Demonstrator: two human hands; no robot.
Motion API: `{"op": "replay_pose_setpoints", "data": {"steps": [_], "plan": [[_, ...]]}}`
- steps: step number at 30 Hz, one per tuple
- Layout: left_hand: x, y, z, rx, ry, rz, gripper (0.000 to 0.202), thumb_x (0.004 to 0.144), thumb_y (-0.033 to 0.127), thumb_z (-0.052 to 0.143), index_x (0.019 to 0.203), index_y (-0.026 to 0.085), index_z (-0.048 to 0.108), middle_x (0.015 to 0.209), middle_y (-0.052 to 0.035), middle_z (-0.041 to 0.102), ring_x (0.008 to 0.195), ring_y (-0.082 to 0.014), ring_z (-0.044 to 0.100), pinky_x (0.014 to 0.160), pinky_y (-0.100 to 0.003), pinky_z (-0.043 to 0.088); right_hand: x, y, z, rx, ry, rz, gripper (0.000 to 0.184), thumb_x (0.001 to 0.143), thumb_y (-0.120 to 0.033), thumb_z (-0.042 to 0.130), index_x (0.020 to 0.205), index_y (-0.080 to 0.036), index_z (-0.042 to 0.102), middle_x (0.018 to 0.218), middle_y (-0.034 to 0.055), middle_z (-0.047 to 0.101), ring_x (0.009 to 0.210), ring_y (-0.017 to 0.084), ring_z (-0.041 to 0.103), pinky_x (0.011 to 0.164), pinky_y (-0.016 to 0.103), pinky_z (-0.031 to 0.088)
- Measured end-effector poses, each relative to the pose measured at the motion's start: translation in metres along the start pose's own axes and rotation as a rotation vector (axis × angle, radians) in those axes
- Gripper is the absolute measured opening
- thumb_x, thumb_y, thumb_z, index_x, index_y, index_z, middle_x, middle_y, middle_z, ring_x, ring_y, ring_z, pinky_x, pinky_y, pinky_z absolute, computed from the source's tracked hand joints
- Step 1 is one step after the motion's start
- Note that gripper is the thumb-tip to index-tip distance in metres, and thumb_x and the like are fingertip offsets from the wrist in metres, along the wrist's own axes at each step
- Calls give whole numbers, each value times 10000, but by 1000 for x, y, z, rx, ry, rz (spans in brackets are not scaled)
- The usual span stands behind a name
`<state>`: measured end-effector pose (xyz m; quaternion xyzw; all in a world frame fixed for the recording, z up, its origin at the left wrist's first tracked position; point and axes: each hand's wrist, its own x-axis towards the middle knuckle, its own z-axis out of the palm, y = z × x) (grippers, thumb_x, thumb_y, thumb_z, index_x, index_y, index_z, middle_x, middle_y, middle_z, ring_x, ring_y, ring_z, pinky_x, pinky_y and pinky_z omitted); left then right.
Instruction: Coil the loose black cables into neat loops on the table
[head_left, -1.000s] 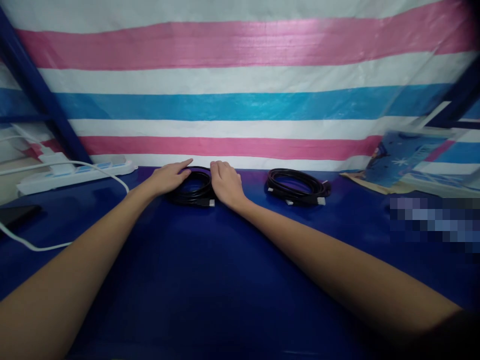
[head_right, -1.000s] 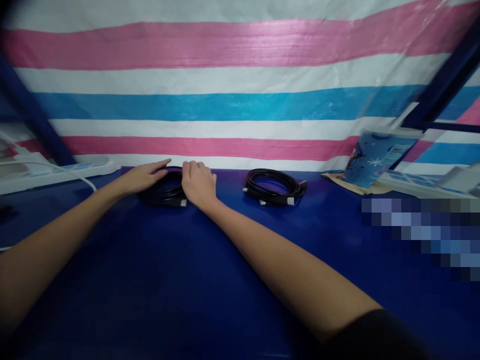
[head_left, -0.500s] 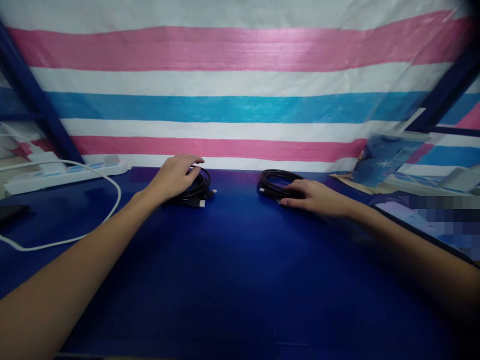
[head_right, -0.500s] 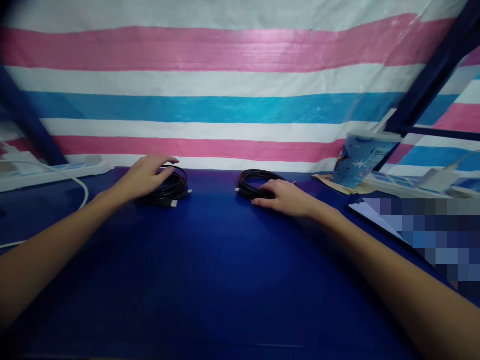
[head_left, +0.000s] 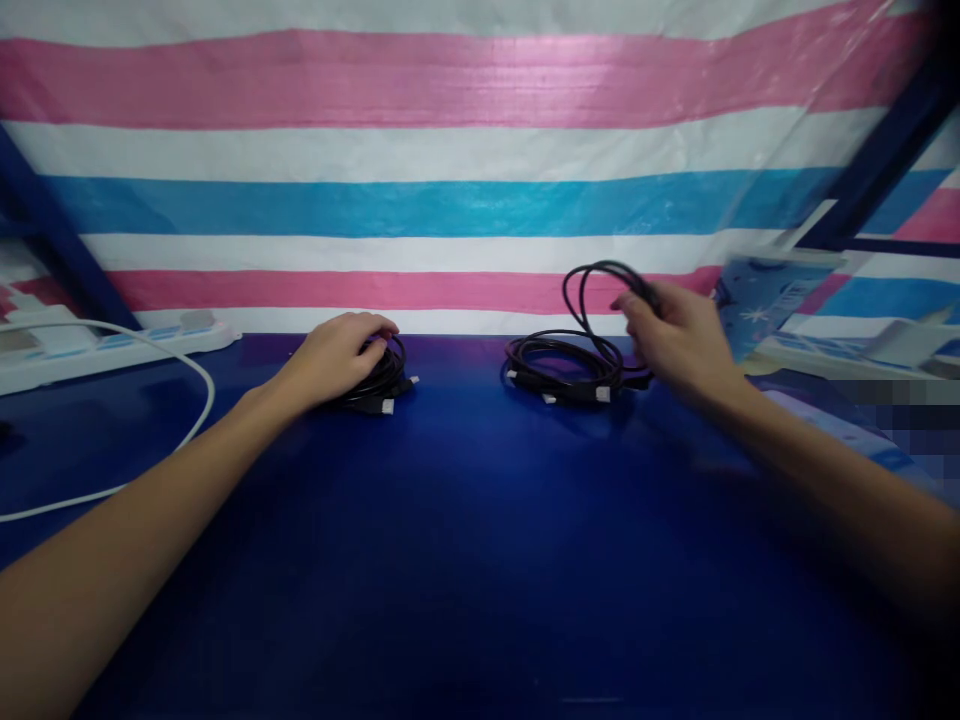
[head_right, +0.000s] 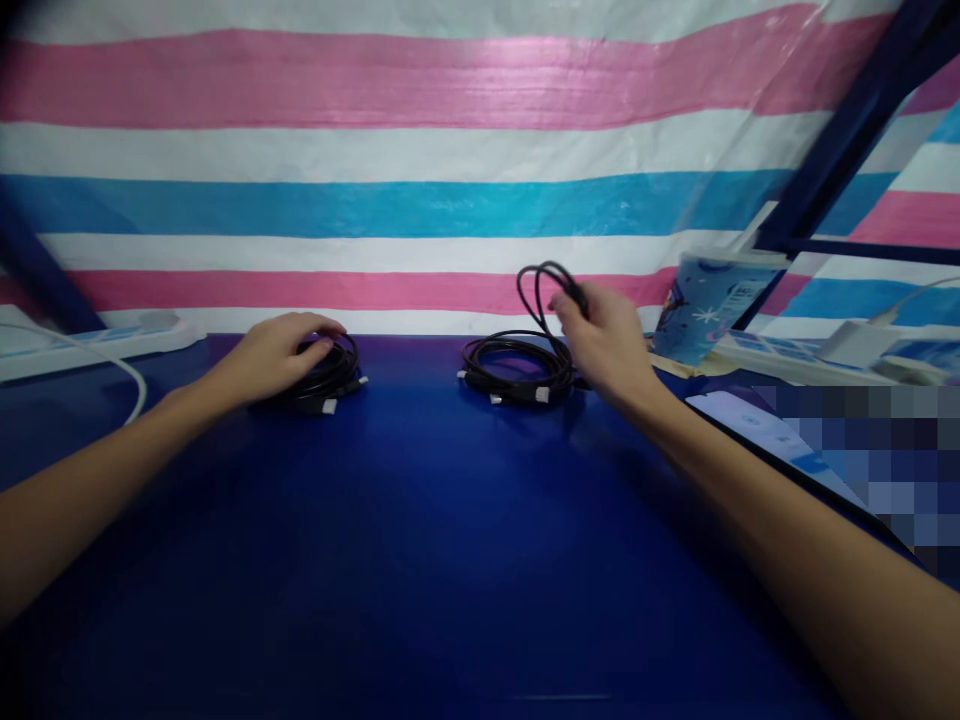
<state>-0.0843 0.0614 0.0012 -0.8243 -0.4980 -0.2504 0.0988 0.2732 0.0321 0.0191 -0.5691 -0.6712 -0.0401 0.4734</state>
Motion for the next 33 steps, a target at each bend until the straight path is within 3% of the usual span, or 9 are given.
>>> {"op": "replay_pose_setpoints", "data": {"steps": [6,8,11,13,15,19,22,27,33], "plan": [[-2,34,-4,-153,-9,23,310,888,308,447,1104,199,641,1109,-51,682,1023,-213,607,925,-336,432,-22,-37,-18,102,338,-81,260,934,-437,416,949,-222,562,675,34,486,531,133,440,530,313,365],[-3,53,-3,-368,-36,-25,304,894,358,462,1091,203,634,1064,-51,690,974,-199,620,893,-324,450,-36,-52,-18,-60,346,-342,215,933,-386,452,975,-231,595,700,47,539,562,145,485,547,307,371],[-4,78,-1,-945,-82,-169,459,930,502,333,1162,181,563,1051,-84,676,923,-187,641,802,-302,501,-55,-66,-6,-251,25,-891,183,928,-279,475,1008,-224,631,630,11,555,531,133,484,516,284,339],[-5,90,0,-1239,-122,-270,574,927,582,219,1241,184,490,1076,-101,655,846,-180,657,708,-293,529,-63,-70,6,-283,-216,-1108,257,951,-263,430,1079,-196,643,668,15,592,547,133,500,525,289,343],[-6,94,0,-1273,-176,-314,537,900,582,344,1252,196,470,1074,-98,642,707,-151,651,595,-263,520,-68,-71,16,-289,-354,-1121,309,977,-328,405,1107,-190,649,707,17,615,552,125,504,534,295,336],[-9,88,6,-973,-210,-300,449,768,282,612,1195,190,509,991,-68,638,540,-91,574,441,-203,436,-67,-70,20,-308,-424,-1112,340,964,-424,419,1050,-215,673,815,45,659,756,176,575,701,331,391],[-9,79,14,-829,-199,-312,478,767,208,533,1243,194,490,1080,-83,634,551,-97,582,403,-202,425,-57,-66,12,-245,-276,-984,245,945,-320,463,996,-209,676,939,81,672,909,218,590,858,407,389],[-9,74,19,-834,-236,-357,661,766,159,485,1410,215,344,1270,-123,568,592,-116,629,481,-240,508,-38,-53,-3,-193,52,-540,189,879,-283,551,991,-201,679,1062,134,610,1014,257,574,843,428,453],[-11,77,13,-685,-159,-241,616,827,222,487,1419,297,335,1251,-96,586,609,-108,629,511,-227,471,-40,-57,2,42,22,-427,190,828,-262,603,994,-184,652,1052,114,562,940,224,589,742,384,534]]}}
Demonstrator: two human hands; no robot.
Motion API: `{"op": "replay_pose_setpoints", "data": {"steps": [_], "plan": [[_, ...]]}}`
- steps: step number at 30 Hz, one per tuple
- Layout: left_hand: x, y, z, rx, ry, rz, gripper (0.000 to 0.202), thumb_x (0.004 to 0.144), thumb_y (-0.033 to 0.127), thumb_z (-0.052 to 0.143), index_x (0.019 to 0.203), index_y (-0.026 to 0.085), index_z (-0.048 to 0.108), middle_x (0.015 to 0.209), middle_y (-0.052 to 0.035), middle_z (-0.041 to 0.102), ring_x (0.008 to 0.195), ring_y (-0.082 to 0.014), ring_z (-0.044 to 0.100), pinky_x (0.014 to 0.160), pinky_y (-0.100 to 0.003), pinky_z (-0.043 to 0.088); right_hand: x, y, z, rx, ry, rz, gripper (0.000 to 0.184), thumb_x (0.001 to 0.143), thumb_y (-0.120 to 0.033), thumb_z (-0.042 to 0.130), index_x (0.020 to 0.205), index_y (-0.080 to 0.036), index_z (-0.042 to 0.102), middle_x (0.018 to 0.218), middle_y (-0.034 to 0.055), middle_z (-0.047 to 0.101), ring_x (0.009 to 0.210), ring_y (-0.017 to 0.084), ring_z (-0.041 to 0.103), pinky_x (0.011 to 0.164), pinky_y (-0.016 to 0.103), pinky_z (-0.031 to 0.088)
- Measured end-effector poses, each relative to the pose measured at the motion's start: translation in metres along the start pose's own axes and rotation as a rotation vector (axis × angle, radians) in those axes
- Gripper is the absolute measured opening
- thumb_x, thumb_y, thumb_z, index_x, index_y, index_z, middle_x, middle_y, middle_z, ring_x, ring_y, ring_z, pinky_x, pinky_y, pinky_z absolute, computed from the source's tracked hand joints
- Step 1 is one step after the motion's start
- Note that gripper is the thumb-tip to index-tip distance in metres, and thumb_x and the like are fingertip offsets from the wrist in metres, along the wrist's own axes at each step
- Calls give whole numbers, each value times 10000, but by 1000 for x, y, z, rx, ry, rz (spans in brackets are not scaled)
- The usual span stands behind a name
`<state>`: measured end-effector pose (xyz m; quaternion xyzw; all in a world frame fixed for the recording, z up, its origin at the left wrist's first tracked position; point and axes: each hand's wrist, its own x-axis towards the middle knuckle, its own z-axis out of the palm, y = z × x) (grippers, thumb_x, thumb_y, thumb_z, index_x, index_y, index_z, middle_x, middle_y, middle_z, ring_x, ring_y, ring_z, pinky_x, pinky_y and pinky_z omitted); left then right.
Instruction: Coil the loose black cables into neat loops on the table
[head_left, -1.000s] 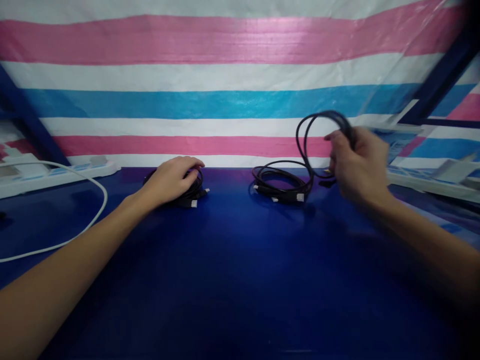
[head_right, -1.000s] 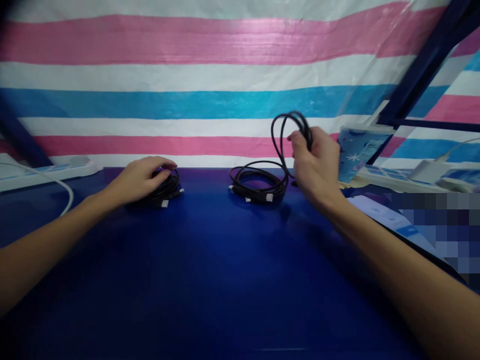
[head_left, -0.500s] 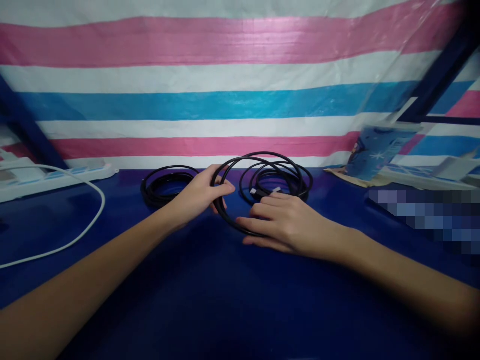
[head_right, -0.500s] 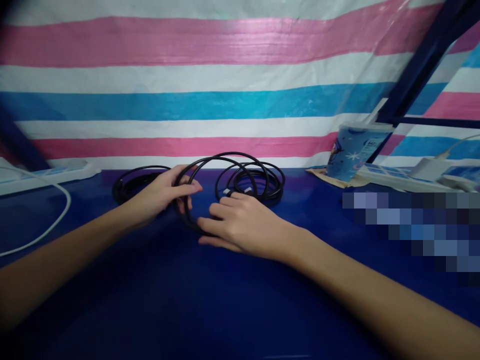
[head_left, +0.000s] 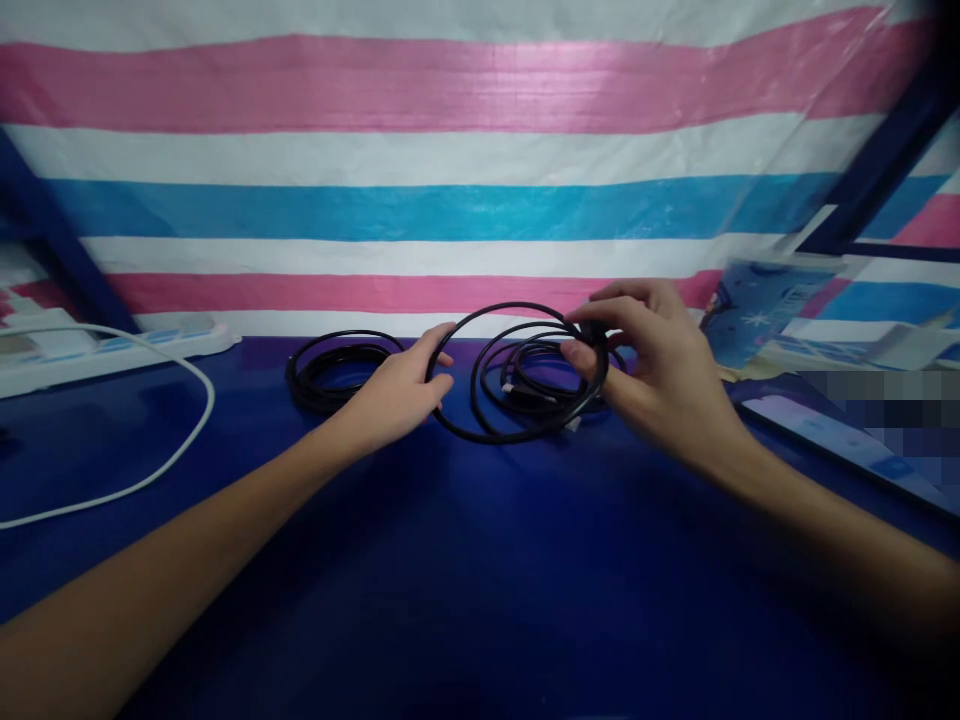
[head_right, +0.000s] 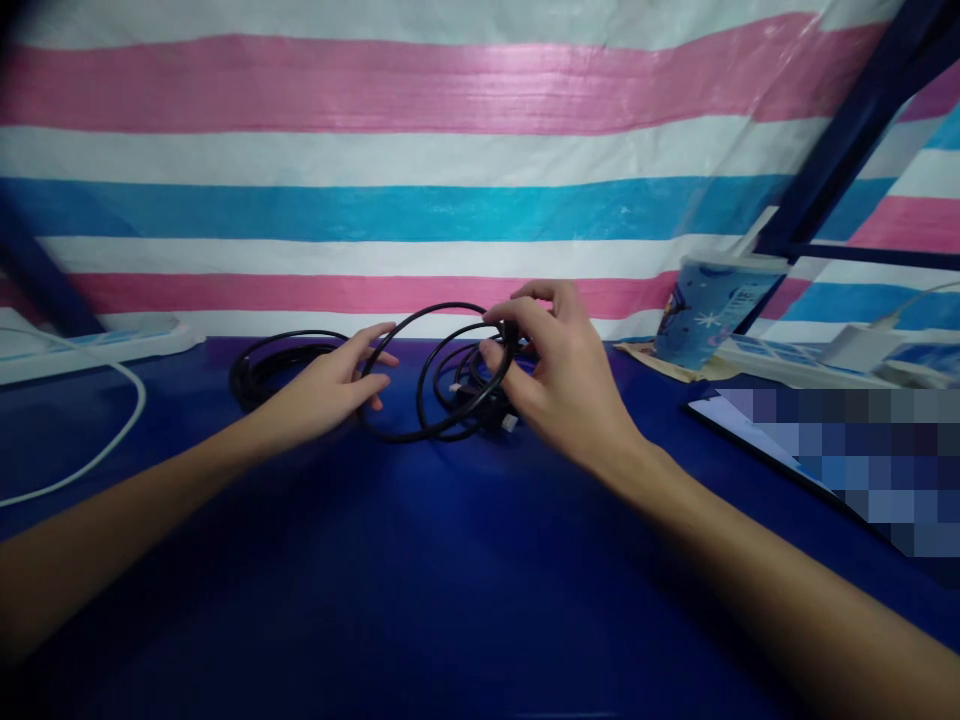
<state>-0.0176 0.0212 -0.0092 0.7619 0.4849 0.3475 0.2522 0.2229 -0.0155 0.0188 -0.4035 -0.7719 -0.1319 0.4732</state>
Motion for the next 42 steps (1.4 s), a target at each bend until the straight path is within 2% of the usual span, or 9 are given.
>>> {"op": "replay_pose_setpoints", "data": {"steps": [6,11,17,20,25,32,35,38,42], "plan": [[-6,8,-1,237,57,149,541,814,230,526,1348,212,444,1203,-106,631,779,-178,631,722,-321,480,-2,-13,-1,-28,35,-226,165,828,-137,572,982,-174,618,1097,135,577,994,234,602,778,392,536],[-12,20,0,221,93,248,591,854,308,523,1404,172,357,1227,-130,628,952,-220,636,857,-348,461,-7,-16,1,53,-123,-376,193,853,-130,567,1038,-171,604,1169,136,582,1086,232,591,863,367,518],[-23,32,2,175,33,494,609,838,286,584,1401,222,361,1326,-80,559,1004,-171,620,881,-262,457,-16,-24,7,626,-370,-6,268,917,-165,536,1177,-228,527,1154,50,634,1069,149,623,898,268,514],[-28,38,2,209,-8,568,536,811,264,613,1317,207,444,1264,-63,594,1040,-185,619,853,-238,461,-17,-29,11,806,-442,141,155,902,-203,584,1049,-218,540,1106,33,642,1011,135,644,818,227,536],[-33,47,1,423,-18,483,471,853,293,543,1301,198,437,910,-45,696,710,-216,677,604,-272,431,-15,-35,12,793,-493,186,150,847,-208,659,956,-203,556,1017,12,637,937,125,652,801,212,536],[-29,49,-8,646,157,349,273,889,368,469,1036,157,563,691,-45,653,601,-204,609,543,-278,321,1,-17,-17,1006,-800,421,350,889,-219,538,1230,-228,460,1070,69,653,760,180,703,647,308,587],[-28,48,-8,589,200,234,188,870,346,473,897,175,546,633,-29,613,562,-175,562,523,-273,296,6,-11,-22,1095,-583,522,250,896,-335,522,1112,-210,539,916,46,680,601,192,681,481,304,541],[-28,46,-5,376,156,110,153,866,346,468,846,196,493,596,-9,599,547,-164,563,516,-265,321,6,-13,-15,833,-226,402,279,893,-444,543,932,-176,607,673,-10,583,542,119,592,529,259,498],[-27,44,0,157,72,40,189,878,380,471,802,211,435,574,15,608,535,-153,583,531,-260,375,2,-16,-3,591,52,270,320,793,-434,691,1020,-231,591,1004,6,602,975,130,583,792,246,486]]}}
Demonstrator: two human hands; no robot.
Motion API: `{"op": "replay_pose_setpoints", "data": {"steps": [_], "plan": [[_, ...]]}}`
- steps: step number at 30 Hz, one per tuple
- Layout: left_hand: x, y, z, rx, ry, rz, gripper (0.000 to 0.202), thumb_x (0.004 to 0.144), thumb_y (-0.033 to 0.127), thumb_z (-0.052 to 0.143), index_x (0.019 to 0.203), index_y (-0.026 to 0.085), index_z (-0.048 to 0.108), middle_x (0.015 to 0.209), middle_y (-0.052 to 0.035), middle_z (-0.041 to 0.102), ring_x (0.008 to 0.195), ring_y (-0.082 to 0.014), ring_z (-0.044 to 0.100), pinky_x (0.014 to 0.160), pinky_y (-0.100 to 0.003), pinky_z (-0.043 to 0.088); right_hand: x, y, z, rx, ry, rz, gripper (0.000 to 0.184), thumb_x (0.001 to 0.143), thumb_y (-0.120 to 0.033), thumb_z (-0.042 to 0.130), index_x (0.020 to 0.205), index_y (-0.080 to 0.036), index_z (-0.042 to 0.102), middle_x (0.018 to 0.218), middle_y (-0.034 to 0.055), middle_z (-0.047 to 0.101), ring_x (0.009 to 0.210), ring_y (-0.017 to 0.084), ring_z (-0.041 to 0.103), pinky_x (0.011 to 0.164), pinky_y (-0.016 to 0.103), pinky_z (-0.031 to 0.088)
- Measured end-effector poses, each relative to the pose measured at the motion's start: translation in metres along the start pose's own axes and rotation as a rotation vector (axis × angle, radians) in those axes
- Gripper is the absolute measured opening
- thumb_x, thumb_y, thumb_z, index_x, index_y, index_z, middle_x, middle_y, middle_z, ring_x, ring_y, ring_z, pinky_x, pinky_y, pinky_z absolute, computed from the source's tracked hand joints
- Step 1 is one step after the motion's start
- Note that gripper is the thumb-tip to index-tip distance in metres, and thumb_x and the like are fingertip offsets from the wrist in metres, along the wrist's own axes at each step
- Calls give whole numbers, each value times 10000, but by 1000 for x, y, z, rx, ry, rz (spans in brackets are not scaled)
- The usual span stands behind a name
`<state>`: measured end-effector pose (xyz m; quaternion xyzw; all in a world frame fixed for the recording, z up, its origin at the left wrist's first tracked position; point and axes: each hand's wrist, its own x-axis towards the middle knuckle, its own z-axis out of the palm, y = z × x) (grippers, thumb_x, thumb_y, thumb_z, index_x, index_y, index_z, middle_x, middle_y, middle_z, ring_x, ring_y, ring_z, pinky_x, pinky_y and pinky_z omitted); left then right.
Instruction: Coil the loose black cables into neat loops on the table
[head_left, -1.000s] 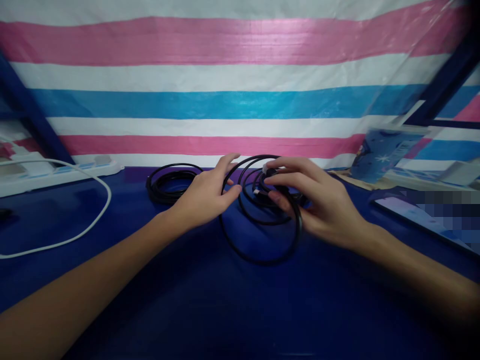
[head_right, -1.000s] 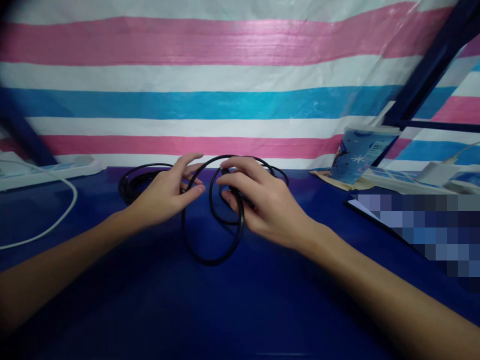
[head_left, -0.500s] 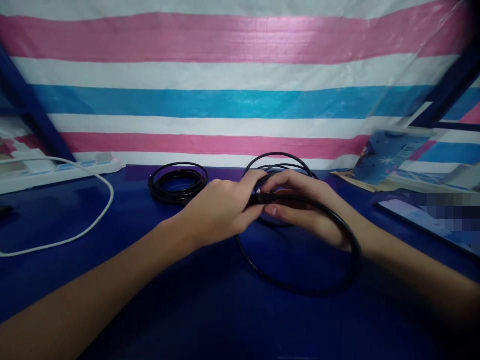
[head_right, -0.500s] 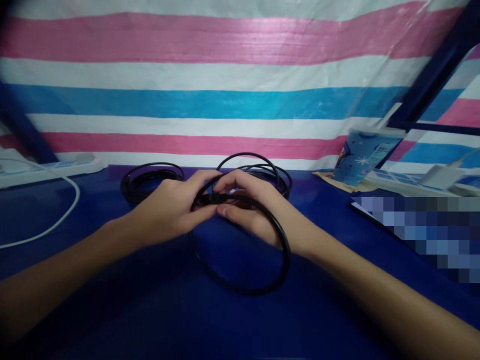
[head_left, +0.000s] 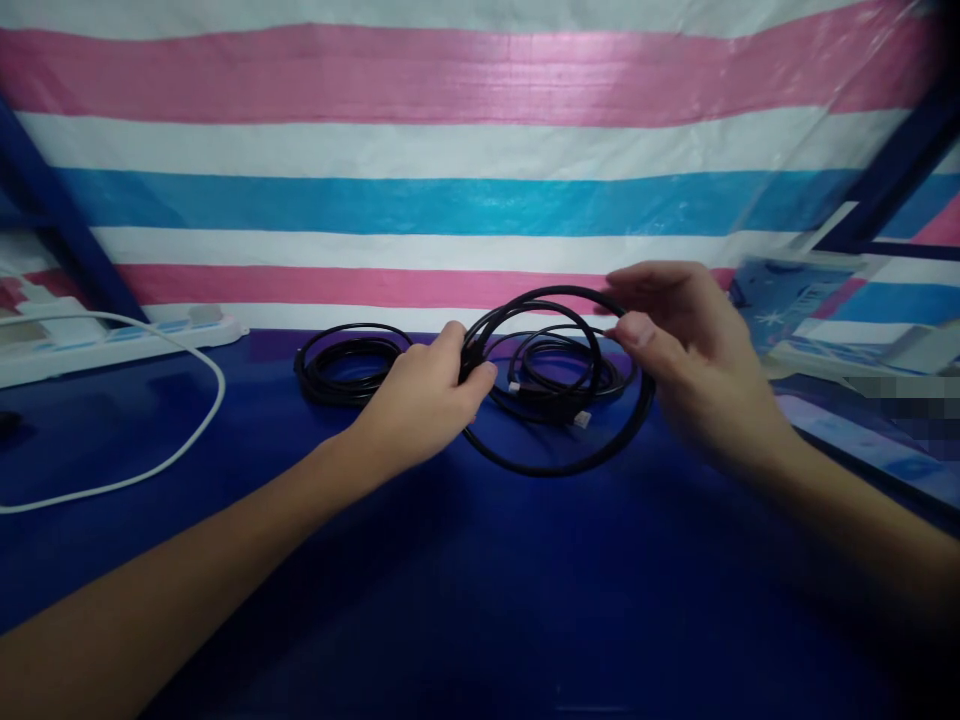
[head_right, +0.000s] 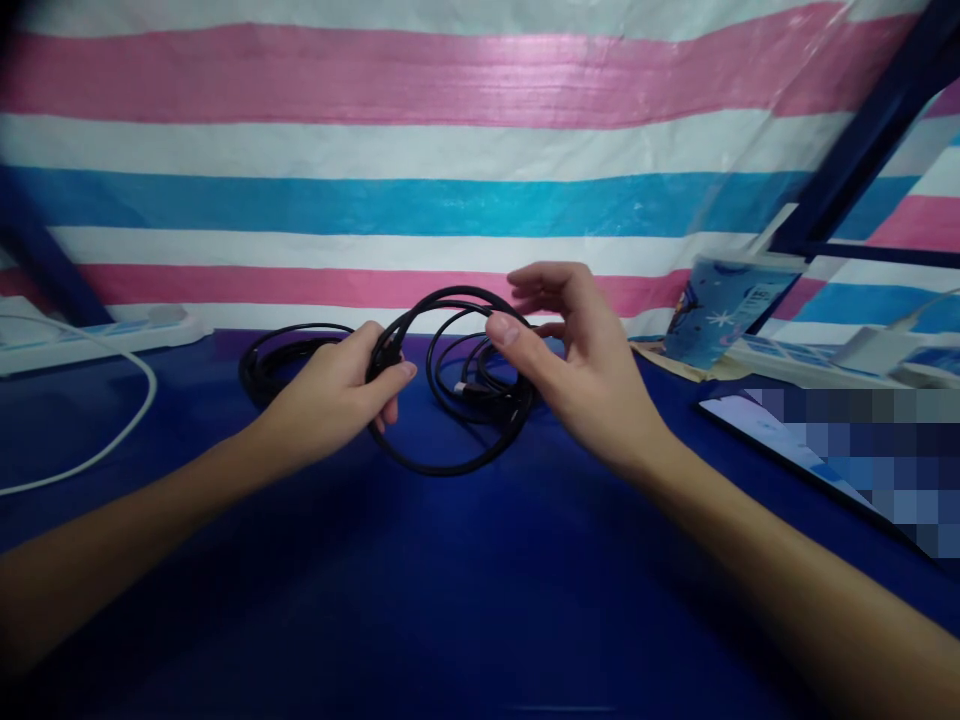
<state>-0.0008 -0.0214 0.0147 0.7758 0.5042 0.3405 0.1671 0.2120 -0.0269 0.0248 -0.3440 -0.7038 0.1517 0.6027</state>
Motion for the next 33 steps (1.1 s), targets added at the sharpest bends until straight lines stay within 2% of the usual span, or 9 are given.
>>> {"op": "replay_pose_setpoints", "data": {"steps": [3,7,11,17,20,23,26,29,33], "plan": [[1,-1,2,-72,-8,-24,268,903,447,434,770,217,407,553,18,613,507,-148,583,520,-259,382,1,1,-1,215,-83,165,429,801,-464,667,1157,-273,521,1215,36,575,1077,179,583,867,334,503],[4,-4,3,-68,52,-52,263,911,452,430,791,218,434,573,-7,639,494,-147,573,509,-258,357,0,-2,-3,509,-418,494,417,844,-476,608,1142,-188,564,1030,85,676,813,189,682,770,353,553],[5,-13,5,-22,73,-74,212,900,425,461,895,213,481,593,-17,649,507,-163,572,522,-266,344,-7,-6,3,664,-585,533,297,892,-388,571,1064,-149,614,888,68,713,833,177,696,812,315,545],[10,-18,10,-194,35,-1,162,834,168,473,990,203,498,906,-33,668,784,-170,651,722,-306,470,-9,-11,6,664,-564,549,213,932,-247,489,1112,-158,559,751,15,675,576,146,668,628,293,547],[10,-9,9,-547,-82,-62,217,744,75,514,925,189,478,902,-11,641,615,-122,639,586,-260,503,-6,-7,2,584,-488,532,217,927,-242,495,1116,-149,547,763,4,651,448,97,582,506,253,511],[5,2,5,-812,-316,-112,145,806,178,561,931,192,489,873,-1,646,439,-75,560,423,-209,438,-4,-5,-1,464,-522,479,263,911,-217,521,1165,-150,539,759,-11,631,383,51,476,401,199,436],[-3,13,2,-926,-474,-176,146,874,321,557,943,194,537,580,66,500,309,-6,297,334,-150,292,-4,-8,-1,377,-631,481,334,898,-200,533,1229,-155,522,709,-21,614,395,48,453,357,166,374],[-8,21,1,-1018,-391,-241,151,901,332,534,866,185,543,467,110,227,339,-8,118,320,-127,180,-4,-12,-2,412,-646,514,261,889,-204,538,1144,-156,554,691,-15,628,381,52,457,383,179,411],[-6,27,-1,-1168,-88,-242,176,944,284,447,823,186,530,464,101,156,338,-31,97,322,-151,193,-4,-13,-3,592,-571,527,73,877,-199,546,936,-168,575,645,-13,648,448,84,564,517,219,509]]}}
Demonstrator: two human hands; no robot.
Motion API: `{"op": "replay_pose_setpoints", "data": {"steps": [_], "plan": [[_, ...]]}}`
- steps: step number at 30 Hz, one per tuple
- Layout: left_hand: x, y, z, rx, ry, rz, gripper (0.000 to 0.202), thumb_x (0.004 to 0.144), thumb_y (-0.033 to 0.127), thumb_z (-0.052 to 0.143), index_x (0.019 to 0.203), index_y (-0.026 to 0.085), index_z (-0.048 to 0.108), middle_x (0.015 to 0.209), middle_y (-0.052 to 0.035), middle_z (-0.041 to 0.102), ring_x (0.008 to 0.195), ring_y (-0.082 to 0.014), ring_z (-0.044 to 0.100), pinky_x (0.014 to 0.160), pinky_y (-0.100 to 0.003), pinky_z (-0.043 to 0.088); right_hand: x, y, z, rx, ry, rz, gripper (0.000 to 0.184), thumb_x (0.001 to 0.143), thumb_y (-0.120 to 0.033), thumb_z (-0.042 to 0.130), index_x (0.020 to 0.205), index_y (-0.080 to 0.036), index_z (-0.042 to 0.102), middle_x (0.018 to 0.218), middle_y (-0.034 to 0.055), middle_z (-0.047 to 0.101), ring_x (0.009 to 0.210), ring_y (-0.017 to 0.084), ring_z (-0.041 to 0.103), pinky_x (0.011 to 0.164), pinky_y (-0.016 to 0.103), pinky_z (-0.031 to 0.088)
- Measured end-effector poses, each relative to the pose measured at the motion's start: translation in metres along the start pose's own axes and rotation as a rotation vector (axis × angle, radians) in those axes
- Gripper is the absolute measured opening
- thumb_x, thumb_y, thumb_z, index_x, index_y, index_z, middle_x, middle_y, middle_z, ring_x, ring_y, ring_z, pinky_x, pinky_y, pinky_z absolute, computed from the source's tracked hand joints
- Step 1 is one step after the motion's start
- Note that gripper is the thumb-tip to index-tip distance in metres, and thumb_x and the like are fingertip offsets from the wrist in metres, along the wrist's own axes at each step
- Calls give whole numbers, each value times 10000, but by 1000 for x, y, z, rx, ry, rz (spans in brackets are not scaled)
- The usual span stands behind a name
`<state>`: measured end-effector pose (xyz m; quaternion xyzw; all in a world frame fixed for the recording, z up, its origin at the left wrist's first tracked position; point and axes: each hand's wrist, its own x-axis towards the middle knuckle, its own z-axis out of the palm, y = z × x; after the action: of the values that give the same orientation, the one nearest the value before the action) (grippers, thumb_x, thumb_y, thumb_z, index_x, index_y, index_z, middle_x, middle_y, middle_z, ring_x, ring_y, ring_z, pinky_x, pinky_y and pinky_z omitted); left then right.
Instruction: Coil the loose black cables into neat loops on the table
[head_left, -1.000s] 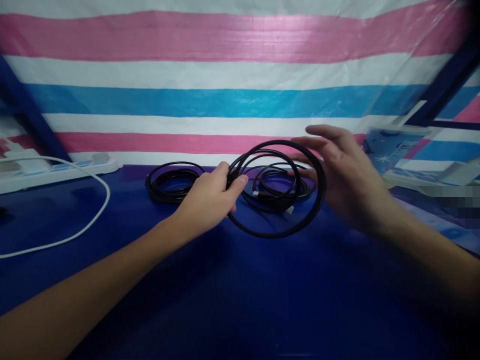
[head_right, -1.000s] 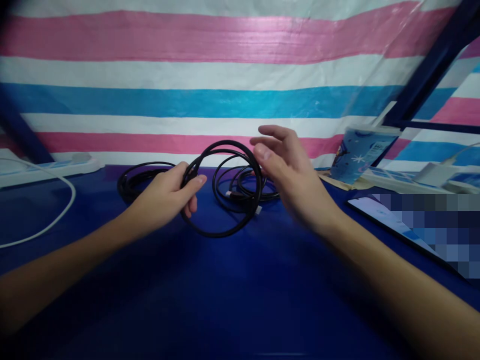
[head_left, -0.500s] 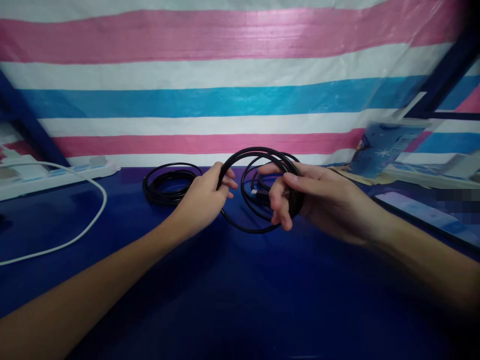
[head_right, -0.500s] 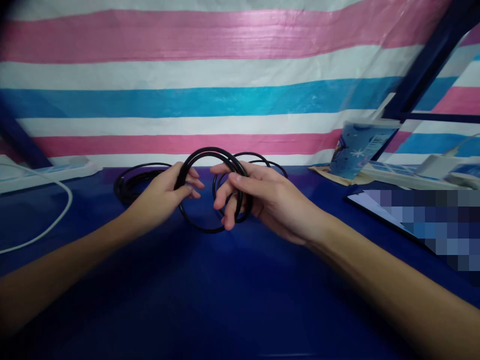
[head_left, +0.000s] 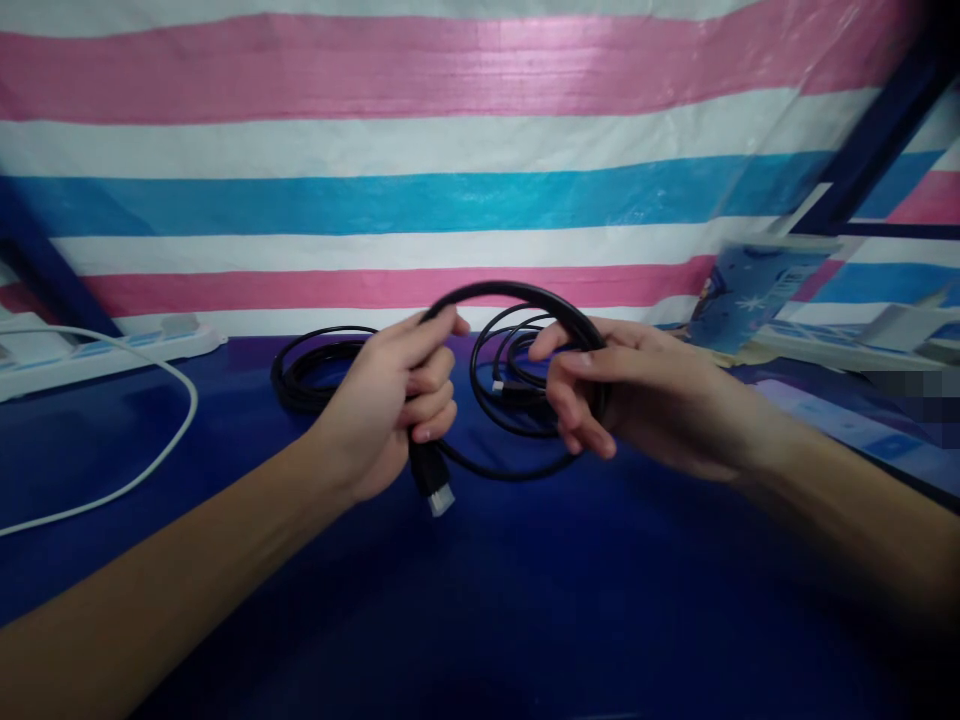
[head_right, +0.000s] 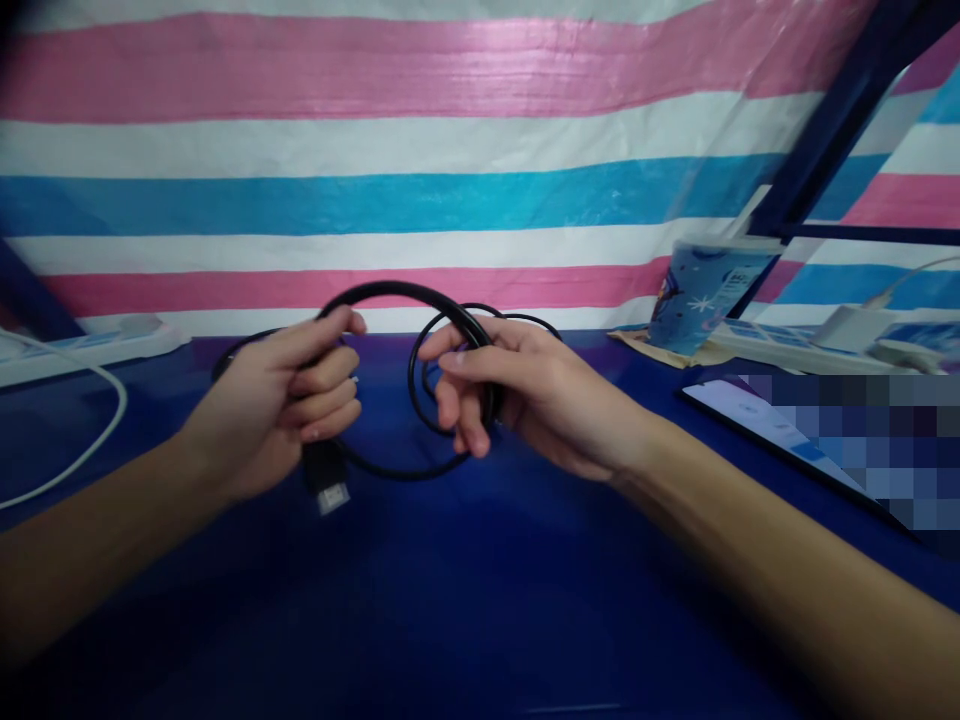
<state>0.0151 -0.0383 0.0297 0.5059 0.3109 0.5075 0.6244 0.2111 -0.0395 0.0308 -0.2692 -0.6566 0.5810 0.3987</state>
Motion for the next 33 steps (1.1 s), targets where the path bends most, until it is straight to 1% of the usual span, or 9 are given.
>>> {"op": "replay_pose_setpoints", "data": {"steps": [4,7,12,16,19,21,25,30,33], "plan": [[4,-1,-1,-142,143,61,134,951,292,445,901,196,524,467,106,174,336,-37,125,366,-162,290,-1,9,9,-134,-135,-131,132,804,-163,655,915,-178,585,872,28,716,875,153,686,807,285,539],[8,-10,-3,-196,213,-19,150,969,280,391,937,191,507,460,105,238,331,-41,202,390,-164,327,-2,19,23,-458,-213,-345,427,750,-123,707,1149,-192,571,1250,69,596,1197,180,548,1011,344,446],[9,-24,5,-187,306,-140,96,947,237,402,954,204,492,459,92,354,347,-61,345,367,-168,316,0,39,35,-1024,-172,-627,417,785,-127,624,1196,-194,606,1273,119,513,1196,229,492,969,405,447],[6,-26,15,-194,346,-173,91,934,224,417,925,192,502,544,63,481,406,-66,456,387,-175,346,5,49,30,-1204,-24,-749,314,795,-177,618,1106,-212,642,1216,132,547,1132,278,507,903,456,440],[5,-25,15,-192,281,-208,109,929,245,445,938,191,540,609,48,519,456,-64,491,430,-175,393,6,43,27,-1059,-63,-804,235,822,-215,643,1055,-214,610,1220,104,567,1207,245,481,1002,434,392],[6,-25,12,-147,227,-159,95,896,196,492,955,190,566,656,39,545,533,-60,533,499,-158,435,4,35,27,-866,-101,-704,176,872,-251,609,1039,-207,574,1204,81,590,1213,200,494,1030,384,390],[9,-26,2,-6,130,-105,157,786,122,554,932,168,588,714,8,592,628,-86,569,576,-174,461,-2,22,29,-525,-92,-400,106,919,-299,539,904,-195,542,932,28,611,852,124,594,767,259,487],[10,-30,0,142,54,-92,118,744,135,545,854,145,583,674,-7,575,564,-102,534,544,-218,441,-3,18,27,-199,-68,-309,386,891,-525,521,712,-184,515,639,-29,466,605,93,487,619,250,430],[7,-34,5,256,55,-46,86,755,182,570,835,153,583,777,-43,617,706,-150,595,621,-256,478,-1,15,26,-39,57,-251,398,829,-423,659,593,-176,454,483,-70,357,447,62,369,503,229,387]]}}
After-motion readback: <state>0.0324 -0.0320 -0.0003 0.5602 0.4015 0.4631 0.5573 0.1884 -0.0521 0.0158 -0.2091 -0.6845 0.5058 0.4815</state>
